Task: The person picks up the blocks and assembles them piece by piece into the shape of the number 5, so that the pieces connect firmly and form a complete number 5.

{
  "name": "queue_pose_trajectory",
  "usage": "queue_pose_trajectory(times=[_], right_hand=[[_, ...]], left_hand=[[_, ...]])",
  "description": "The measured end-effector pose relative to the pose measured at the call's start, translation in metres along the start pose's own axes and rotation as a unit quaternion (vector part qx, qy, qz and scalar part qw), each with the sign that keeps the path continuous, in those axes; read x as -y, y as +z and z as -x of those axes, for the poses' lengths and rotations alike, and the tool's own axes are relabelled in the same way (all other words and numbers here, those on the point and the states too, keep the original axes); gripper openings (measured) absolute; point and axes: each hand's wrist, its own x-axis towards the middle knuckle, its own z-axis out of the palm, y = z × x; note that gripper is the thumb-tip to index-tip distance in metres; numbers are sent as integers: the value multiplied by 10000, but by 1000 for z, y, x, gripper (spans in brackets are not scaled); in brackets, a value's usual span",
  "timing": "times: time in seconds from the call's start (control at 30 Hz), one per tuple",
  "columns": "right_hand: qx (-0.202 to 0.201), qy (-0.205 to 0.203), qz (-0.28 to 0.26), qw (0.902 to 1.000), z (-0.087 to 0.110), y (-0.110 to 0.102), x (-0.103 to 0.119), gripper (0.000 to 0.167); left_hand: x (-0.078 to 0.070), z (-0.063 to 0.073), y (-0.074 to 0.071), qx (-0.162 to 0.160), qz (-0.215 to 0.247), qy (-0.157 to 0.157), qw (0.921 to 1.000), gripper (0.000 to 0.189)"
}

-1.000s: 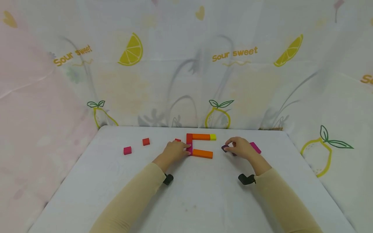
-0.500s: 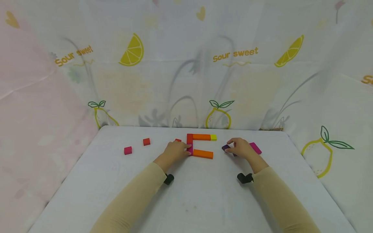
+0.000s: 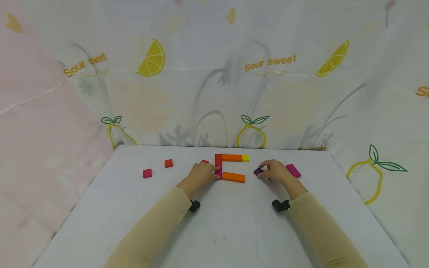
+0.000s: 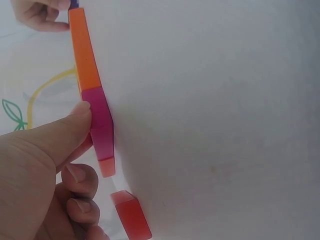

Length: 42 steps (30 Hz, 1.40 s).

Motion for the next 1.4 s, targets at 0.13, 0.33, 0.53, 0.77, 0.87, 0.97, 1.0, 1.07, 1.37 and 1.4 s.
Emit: queue_pose_trajectory(times=[0.13,0.33,0.53,0.77,0.87,0.97,1.0,1.07,1.37,1.4], right_hand=[[170,-11,30,9999,-1,3,3,40],[318,-24,-33,9995,1,8,8,39],[411,-178,-94,9990,6,11,13,37],[430,-362,-83,9984,11,12,15,36],[404,-391,-72,9984,10,12,15,36],[349,-406,-22,9986,9,13,13,35],[326,-405,-3,9986,9,14,13,34],[289,-441,57,9986,9,14,12,34],[273,-560,-36,9980,12,14,13,32],[289,-574,-43,9979,12,14,13,31]], left_hand=[[0,0,0,26,26,-19,10000,48],[0,0,0,88,-3,-61,9999,48],[-2,1,-2,144,2,-134,9998,49],[-3,1,-2,112,11,-123,9999,49],[-2,1,-1,106,-1,-100,9999,48],[-1,0,0,107,6,-111,9999,48],[-1,0,0,104,11,-118,9999,49],[-1,0,0,89,17,-133,9999,49],[0,0,1,34,41,-49,10000,48],[0,0,1,40,36,-51,10000,48]])
